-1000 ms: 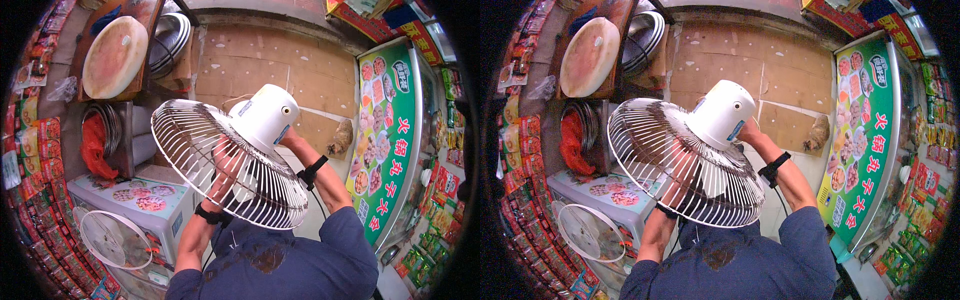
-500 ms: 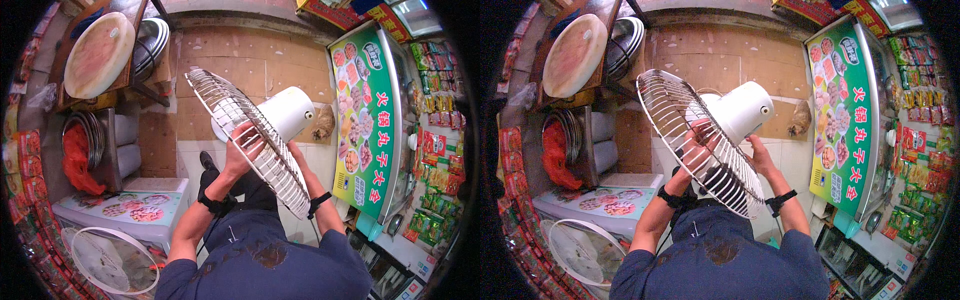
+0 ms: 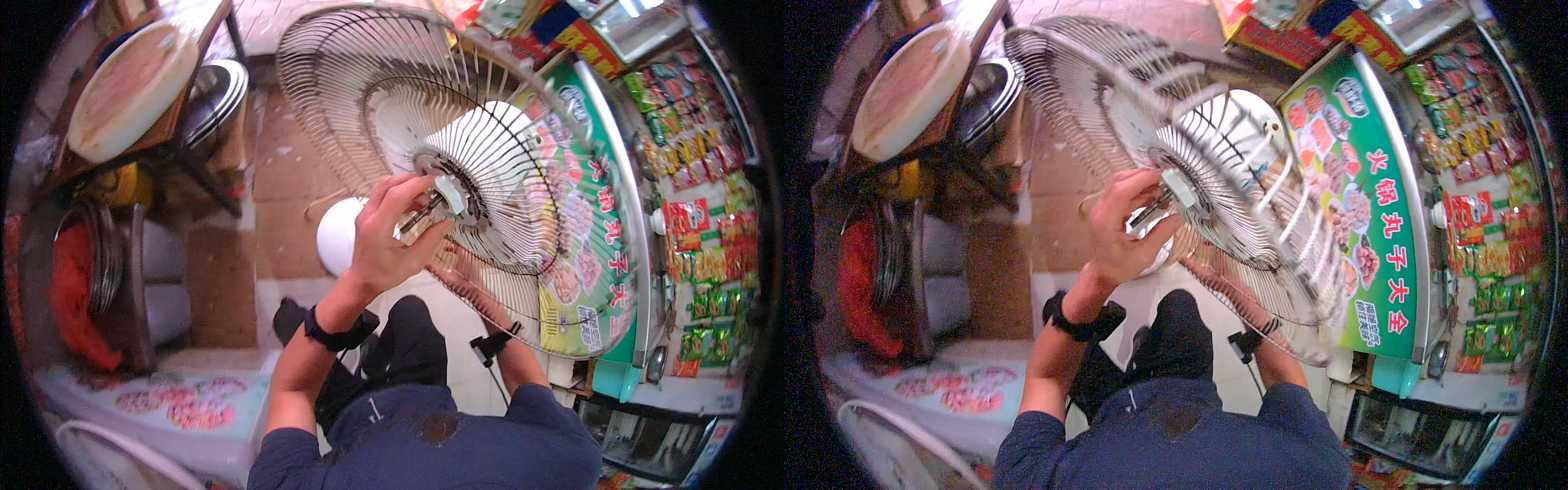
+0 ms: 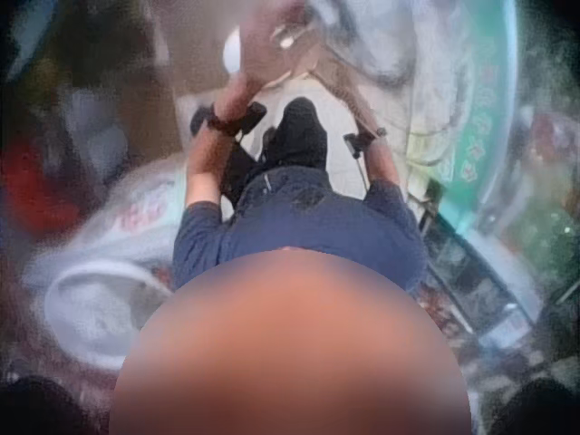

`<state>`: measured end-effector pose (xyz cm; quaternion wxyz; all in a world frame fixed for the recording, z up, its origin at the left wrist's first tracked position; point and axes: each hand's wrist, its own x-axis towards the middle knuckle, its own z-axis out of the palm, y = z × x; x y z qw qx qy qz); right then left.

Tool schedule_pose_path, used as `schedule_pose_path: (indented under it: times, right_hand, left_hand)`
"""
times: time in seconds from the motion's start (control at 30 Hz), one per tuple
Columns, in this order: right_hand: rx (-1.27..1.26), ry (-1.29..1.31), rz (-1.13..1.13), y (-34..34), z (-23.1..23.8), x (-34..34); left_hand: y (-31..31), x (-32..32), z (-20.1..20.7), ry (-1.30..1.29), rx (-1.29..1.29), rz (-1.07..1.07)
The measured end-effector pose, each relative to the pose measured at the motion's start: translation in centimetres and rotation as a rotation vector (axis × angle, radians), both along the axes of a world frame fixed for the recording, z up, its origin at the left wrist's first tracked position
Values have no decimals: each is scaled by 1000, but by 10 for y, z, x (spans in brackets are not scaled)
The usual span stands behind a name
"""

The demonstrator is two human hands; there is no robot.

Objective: The person wipes a fan cage with a blue cloth, then attaches the cage to a fan stand. They insert a fan blade into the motor hub, secure it with a nut, and reattach the cage to complete the assembly.

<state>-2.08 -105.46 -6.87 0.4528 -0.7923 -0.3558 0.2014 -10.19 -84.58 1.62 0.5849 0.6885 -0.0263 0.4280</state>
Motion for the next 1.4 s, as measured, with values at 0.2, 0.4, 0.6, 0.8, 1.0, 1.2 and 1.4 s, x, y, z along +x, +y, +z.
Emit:
schedule_pose_path:
  times: [0.2, 0.4, 0.6, 0.8, 1.0, 1.2, 1.4]
  right_hand:
    - [110, 120, -51, 39, -67, 27]
    - [-137, 474, 31, 16, -80, 14]
    - [196, 81, -119, 15, -89, -2]
    - [566, -391, -247, 28, -85, -10]
    - [620, -112, -192, 35, -84, -27]
    - [563, -263, -188, 33, -89, -12]
    - [617, -171, -162, 31, -98, -12]
  left_hand:
    - [20, 22, -16, -220, 270, 1]
    - [31, 38, -19, -430, 463, 37]
    - [32, 39, -9, -464, 643, 98]
    - [33, 44, -27, -470, 525, 96]
    - [25, 47, -36, -392, 379, 37]
    - [20, 28, -15, -372, 496, 121]
    - [16, 17, 7, -412, 719, 277]
